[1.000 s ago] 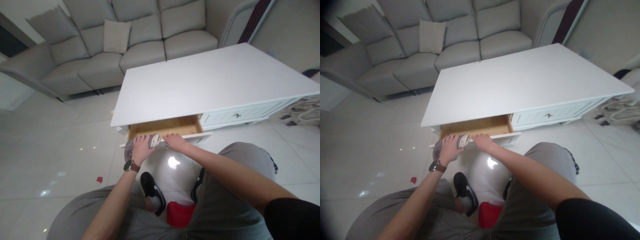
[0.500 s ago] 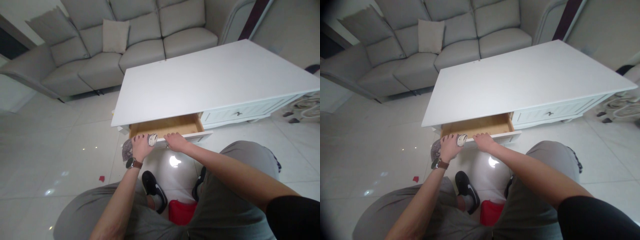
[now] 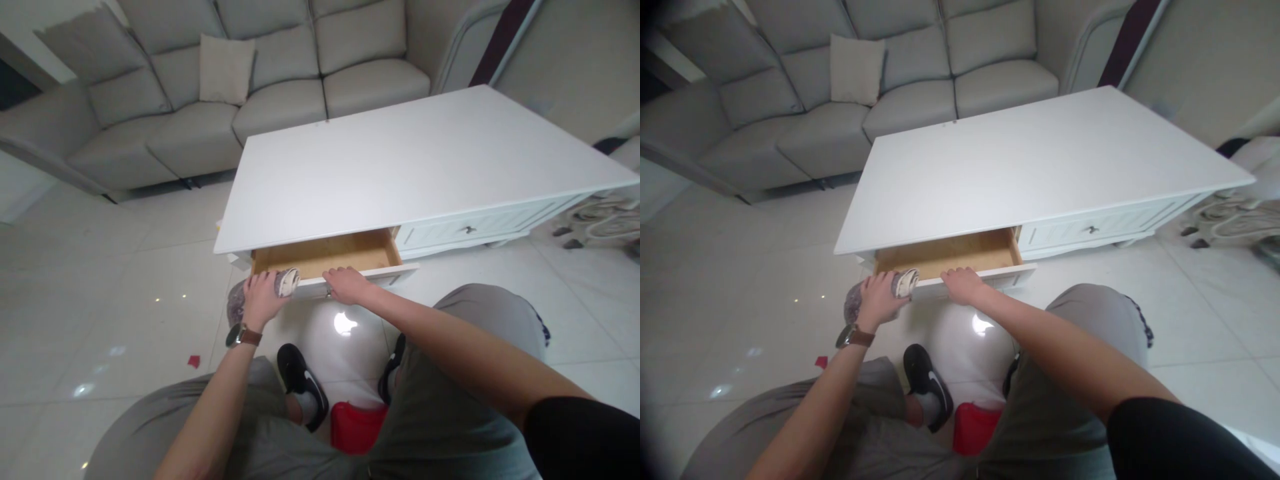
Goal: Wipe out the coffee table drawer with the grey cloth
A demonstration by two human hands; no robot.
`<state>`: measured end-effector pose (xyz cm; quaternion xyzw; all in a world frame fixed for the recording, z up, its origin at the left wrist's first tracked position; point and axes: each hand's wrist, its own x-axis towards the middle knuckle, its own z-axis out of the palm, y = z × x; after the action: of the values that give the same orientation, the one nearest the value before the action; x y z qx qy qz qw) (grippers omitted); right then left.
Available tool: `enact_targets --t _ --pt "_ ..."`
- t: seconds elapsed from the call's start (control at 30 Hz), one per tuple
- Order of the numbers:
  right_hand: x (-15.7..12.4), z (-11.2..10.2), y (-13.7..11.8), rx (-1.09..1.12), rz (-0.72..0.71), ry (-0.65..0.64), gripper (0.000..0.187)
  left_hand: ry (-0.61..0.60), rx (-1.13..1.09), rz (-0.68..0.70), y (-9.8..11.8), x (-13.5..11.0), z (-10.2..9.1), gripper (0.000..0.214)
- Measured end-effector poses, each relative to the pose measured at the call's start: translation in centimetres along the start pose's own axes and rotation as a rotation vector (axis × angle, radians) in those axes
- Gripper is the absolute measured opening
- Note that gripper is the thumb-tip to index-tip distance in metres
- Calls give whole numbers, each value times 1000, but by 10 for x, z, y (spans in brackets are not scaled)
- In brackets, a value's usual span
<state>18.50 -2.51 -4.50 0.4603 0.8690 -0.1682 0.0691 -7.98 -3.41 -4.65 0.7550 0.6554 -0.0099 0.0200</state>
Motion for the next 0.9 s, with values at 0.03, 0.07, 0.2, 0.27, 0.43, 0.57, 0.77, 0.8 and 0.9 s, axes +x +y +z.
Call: enact_targets --t 0.03,0.07,0.2,0.27,0.43,0.57,0.77,0.8,0.9 --pt "0 0 0 3 -1 -1 37 -7 18 -28 -12 -1 -1 56" --pt "-1 -1 0 7 -2 1 37 -4 33 -61 -23 -3 -1 57" --pt "-2 -2 0 16 1 2 37 17 48 -143 -43 -8 3 62" --pt "-3 -3 1 21 1 -2 37 21 69 -162 -42 -8 6 62" --pt "-8 -6 4 34 5 -20 39 28 123 -159 -24 -4 9 60" --pt "-14 -8 8 53 22 -28 38 7 144 -130 -1 0 5 52" --pt "-27 -8 18 32 57 -20 41 50 118 -42 55 3 3 44" --pt "-30 -8 20 30 68 -16 42 64 115 -30 66 3 4 43" --pt "-40 -12 24 30 129 -20 42 95 109 -7 97 2 5 44"
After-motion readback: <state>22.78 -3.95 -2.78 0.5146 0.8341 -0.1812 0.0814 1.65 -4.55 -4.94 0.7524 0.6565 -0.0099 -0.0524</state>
